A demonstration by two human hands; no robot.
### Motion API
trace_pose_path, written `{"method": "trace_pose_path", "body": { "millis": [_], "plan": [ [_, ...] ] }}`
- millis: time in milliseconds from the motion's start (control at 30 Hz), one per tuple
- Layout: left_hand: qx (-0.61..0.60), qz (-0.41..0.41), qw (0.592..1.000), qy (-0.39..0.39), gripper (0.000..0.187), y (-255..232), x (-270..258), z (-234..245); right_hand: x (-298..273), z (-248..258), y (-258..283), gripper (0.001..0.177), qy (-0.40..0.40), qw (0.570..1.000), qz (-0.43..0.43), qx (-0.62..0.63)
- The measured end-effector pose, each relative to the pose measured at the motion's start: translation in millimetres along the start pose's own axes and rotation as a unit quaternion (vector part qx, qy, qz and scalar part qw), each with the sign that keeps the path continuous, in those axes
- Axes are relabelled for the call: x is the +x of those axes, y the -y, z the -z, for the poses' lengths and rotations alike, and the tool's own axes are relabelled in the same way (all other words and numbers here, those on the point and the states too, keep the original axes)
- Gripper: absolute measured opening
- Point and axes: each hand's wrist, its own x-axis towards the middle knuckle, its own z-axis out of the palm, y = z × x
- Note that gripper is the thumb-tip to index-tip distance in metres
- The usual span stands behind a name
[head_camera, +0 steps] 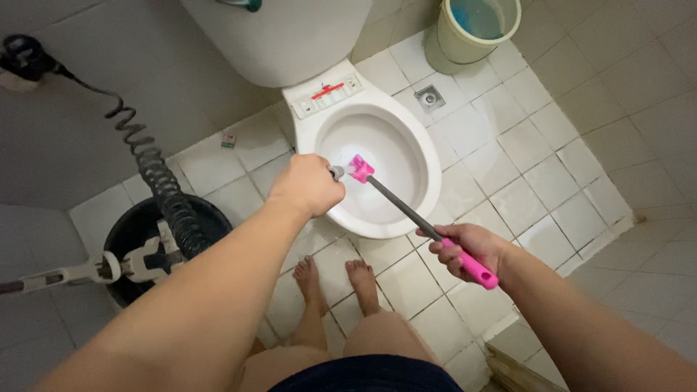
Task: The person scrubs the inside of a toilet bowl with a pink toilet brush, then rinses the brush using a handheld bidet sprayer. The person places the brush on a wall hook and uses the sprayer to rinse the floor and toilet bowl.
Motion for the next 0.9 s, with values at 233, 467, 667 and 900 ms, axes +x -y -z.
{"method": "trace_pose_path", "body": {
  "millis": [233, 467, 667, 900],
  "plan": [
    [-0.024, 0.019, 1.0, 0.009, 0.03, -18.0, -5.2, -14.7, 33.0, 2.5, 12.8, 0.028, 0.043, 0.996, -0.047, 0.07],
    [-0.013, 0.024, 1.0, 0.002, 0.031, -29.8, -10.9, -24.3, 34.3, -3.6, 24.3, 0.026, 0.029, 0.996, -0.061, 0.065],
    [-0.029, 0.05, 0.998, -0.003, 0.032, -42.6, -18.4, -23.4, 18.2, -3.8, 31.6, 0.024, 0.03, 0.997, -0.069, 0.034],
    [-0.041, 0.059, 0.997, -0.035, 0.031, -47.9, -18.1, -28.2, -7.4, 11.8, 27.0, 0.027, 0.017, 0.996, -0.057, -0.066]
  ]
}}
